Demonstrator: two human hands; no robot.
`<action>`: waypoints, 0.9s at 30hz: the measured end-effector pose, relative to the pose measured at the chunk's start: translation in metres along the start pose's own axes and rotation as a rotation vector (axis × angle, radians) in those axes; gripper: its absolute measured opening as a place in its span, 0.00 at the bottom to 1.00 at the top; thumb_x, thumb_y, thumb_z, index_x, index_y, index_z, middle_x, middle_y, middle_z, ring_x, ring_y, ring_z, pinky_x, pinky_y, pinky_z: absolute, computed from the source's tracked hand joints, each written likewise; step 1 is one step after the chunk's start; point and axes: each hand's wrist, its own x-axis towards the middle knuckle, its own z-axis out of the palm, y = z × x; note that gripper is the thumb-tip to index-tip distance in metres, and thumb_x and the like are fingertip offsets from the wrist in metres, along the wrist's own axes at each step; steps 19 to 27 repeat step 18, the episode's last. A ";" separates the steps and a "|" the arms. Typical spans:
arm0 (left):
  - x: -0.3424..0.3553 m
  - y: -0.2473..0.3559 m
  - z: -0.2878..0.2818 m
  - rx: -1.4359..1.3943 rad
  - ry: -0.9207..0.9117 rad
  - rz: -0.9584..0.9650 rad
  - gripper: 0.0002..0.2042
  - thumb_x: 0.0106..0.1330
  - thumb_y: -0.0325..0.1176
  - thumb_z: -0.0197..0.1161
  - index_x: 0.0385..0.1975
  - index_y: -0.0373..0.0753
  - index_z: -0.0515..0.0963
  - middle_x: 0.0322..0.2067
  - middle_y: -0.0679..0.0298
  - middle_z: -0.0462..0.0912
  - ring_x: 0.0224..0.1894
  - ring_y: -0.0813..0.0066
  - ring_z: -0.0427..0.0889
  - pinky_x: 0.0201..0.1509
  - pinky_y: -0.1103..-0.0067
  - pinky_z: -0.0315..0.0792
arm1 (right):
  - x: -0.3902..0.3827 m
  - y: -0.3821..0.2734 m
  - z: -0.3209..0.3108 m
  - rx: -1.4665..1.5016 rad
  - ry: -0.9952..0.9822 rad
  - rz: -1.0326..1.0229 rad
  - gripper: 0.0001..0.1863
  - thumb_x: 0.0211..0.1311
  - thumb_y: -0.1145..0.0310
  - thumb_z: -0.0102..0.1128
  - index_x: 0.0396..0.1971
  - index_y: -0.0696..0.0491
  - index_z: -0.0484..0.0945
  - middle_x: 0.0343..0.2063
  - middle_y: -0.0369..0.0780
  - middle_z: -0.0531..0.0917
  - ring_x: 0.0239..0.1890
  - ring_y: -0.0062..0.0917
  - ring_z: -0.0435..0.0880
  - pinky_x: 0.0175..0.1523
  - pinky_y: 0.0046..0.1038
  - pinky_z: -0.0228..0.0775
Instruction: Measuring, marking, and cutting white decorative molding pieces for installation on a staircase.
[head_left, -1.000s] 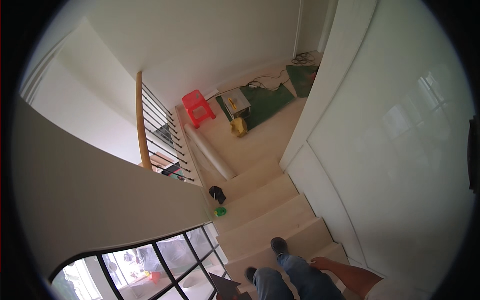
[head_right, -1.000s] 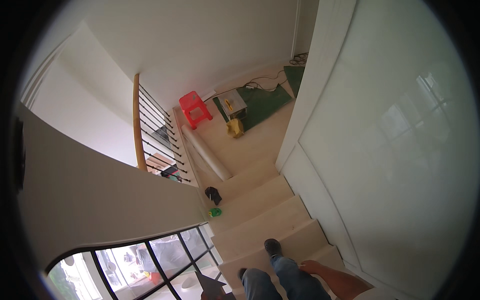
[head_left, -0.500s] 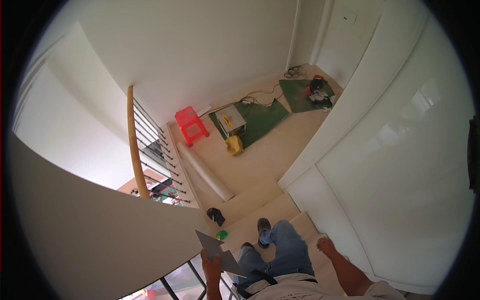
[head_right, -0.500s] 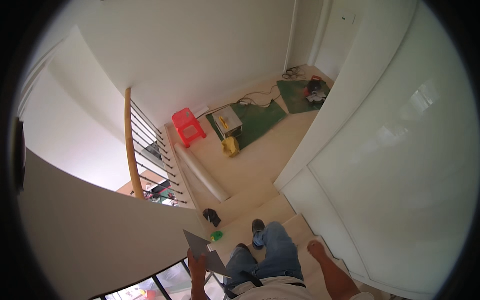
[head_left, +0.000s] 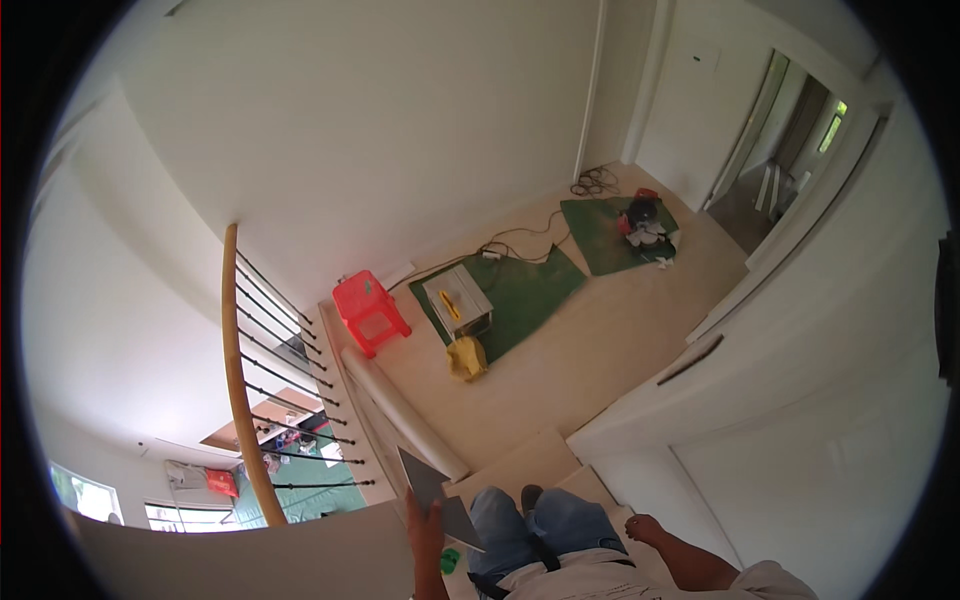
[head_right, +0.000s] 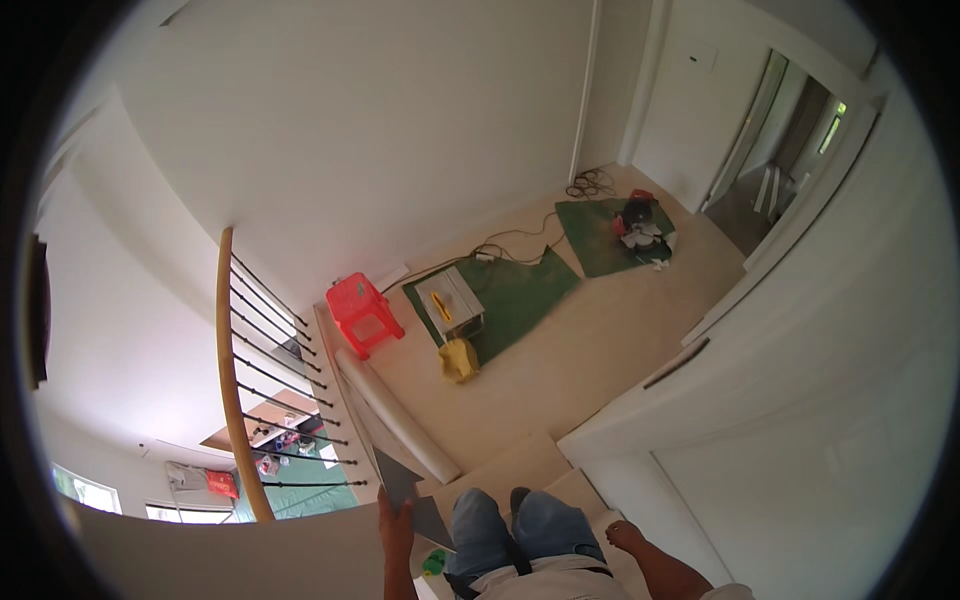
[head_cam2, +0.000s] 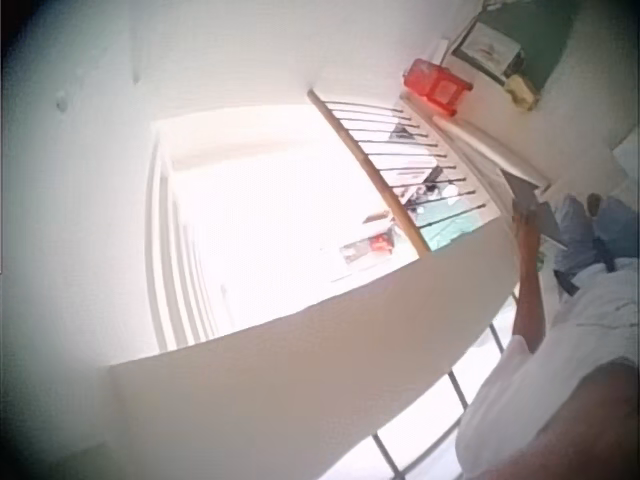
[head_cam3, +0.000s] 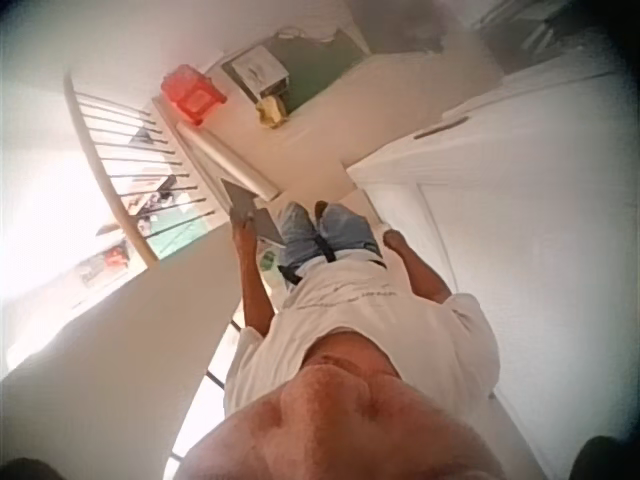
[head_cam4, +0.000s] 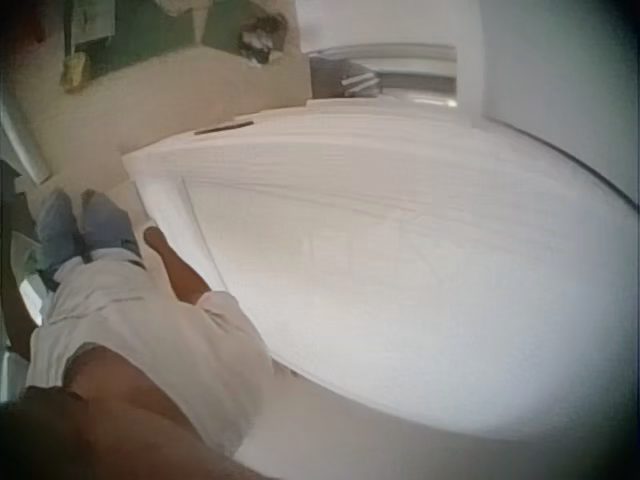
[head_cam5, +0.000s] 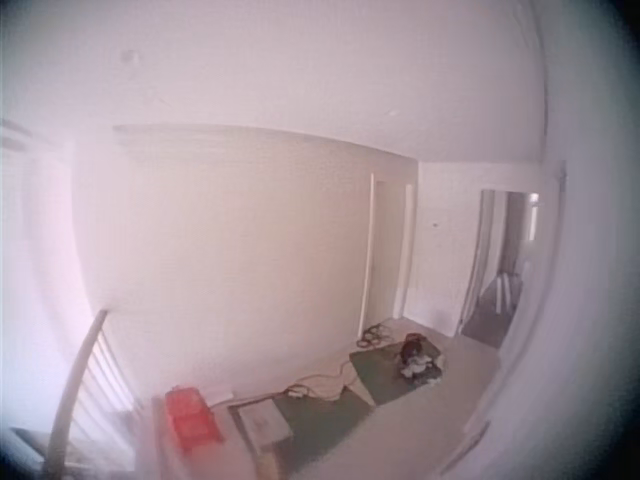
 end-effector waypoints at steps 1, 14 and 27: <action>0.024 0.024 0.004 -0.116 -0.032 -0.061 0.33 0.69 0.33 0.60 0.72 0.32 0.57 0.63 0.41 0.73 0.64 0.47 0.76 0.65 0.65 0.69 | 0.007 -0.038 -0.012 -0.008 0.029 -0.055 0.18 0.68 0.59 0.57 0.41 0.61 0.84 0.36 0.44 0.87 0.36 0.28 0.87 0.41 0.31 0.80; 0.275 -0.007 0.128 -0.159 0.013 -0.097 0.33 0.71 0.32 0.59 0.74 0.36 0.54 0.62 0.39 0.73 0.62 0.42 0.76 0.64 0.62 0.70 | 0.309 -0.297 -0.036 0.149 0.036 -0.201 0.18 0.69 0.65 0.57 0.53 0.60 0.78 0.35 0.47 0.87 0.34 0.29 0.88 0.38 0.29 0.81; 0.316 -0.035 0.157 -0.268 0.124 -0.153 0.36 0.69 0.32 0.63 0.75 0.39 0.54 0.65 0.44 0.73 0.65 0.49 0.75 0.68 0.62 0.68 | 0.378 -0.369 -0.049 -0.211 0.040 -0.234 0.25 0.63 0.59 0.62 0.57 0.57 0.79 0.40 0.47 0.89 0.36 0.34 0.89 0.47 0.36 0.80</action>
